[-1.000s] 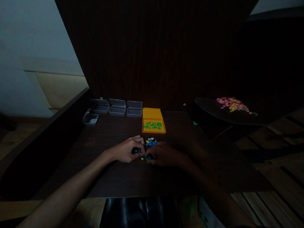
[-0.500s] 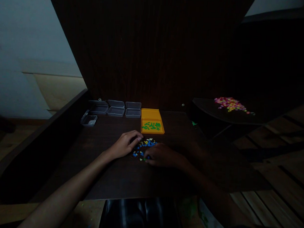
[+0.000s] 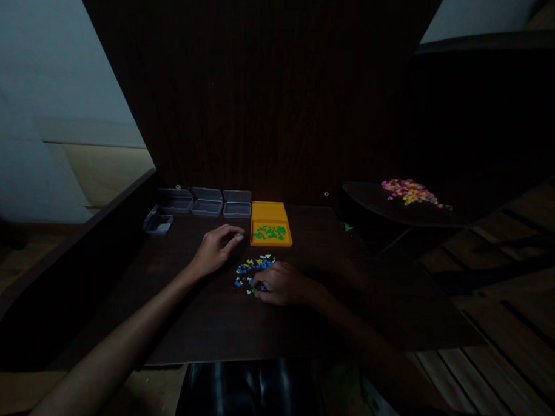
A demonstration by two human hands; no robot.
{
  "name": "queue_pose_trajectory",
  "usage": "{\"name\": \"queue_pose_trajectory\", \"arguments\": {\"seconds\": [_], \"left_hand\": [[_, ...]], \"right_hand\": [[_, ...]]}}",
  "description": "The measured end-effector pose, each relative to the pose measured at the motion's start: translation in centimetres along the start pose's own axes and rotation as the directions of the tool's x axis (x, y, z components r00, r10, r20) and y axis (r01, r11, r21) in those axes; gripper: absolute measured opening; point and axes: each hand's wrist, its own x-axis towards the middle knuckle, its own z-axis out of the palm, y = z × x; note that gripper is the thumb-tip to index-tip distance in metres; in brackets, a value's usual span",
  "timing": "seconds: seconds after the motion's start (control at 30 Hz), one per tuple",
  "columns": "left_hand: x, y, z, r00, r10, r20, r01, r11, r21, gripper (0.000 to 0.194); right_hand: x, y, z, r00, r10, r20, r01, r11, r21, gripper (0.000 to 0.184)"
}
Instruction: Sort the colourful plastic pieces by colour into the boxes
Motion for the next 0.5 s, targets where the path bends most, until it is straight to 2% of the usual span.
{"name": "queue_pose_trajectory", "arguments": {"seconds": [0.17, 0.33, 0.5], "left_hand": [[1.0, -0.1, 0.3, 0.997, 0.047, 0.064, -0.05, 0.998, 0.046, 0.025], [3.0, -0.2, 0.7, 0.99, 0.06, 0.128, -0.074, 0.992, 0.1, 0.025], [5.5, -1.3, 2.2, 0.972, 0.053, 0.228, -0.106, 0.969, 0.225, 0.021]], "right_hand": [[0.3, 0.1, 0.0, 0.999, -0.041, 0.016, 0.041, 0.999, 0.016, 0.023], [0.4, 0.1, -0.1, 0.999, -0.048, 0.022, 0.047, 0.998, 0.035, 0.023], [0.5, 0.4, 0.5, 0.998, -0.054, -0.016, 0.054, 0.998, 0.019, 0.023]]}}
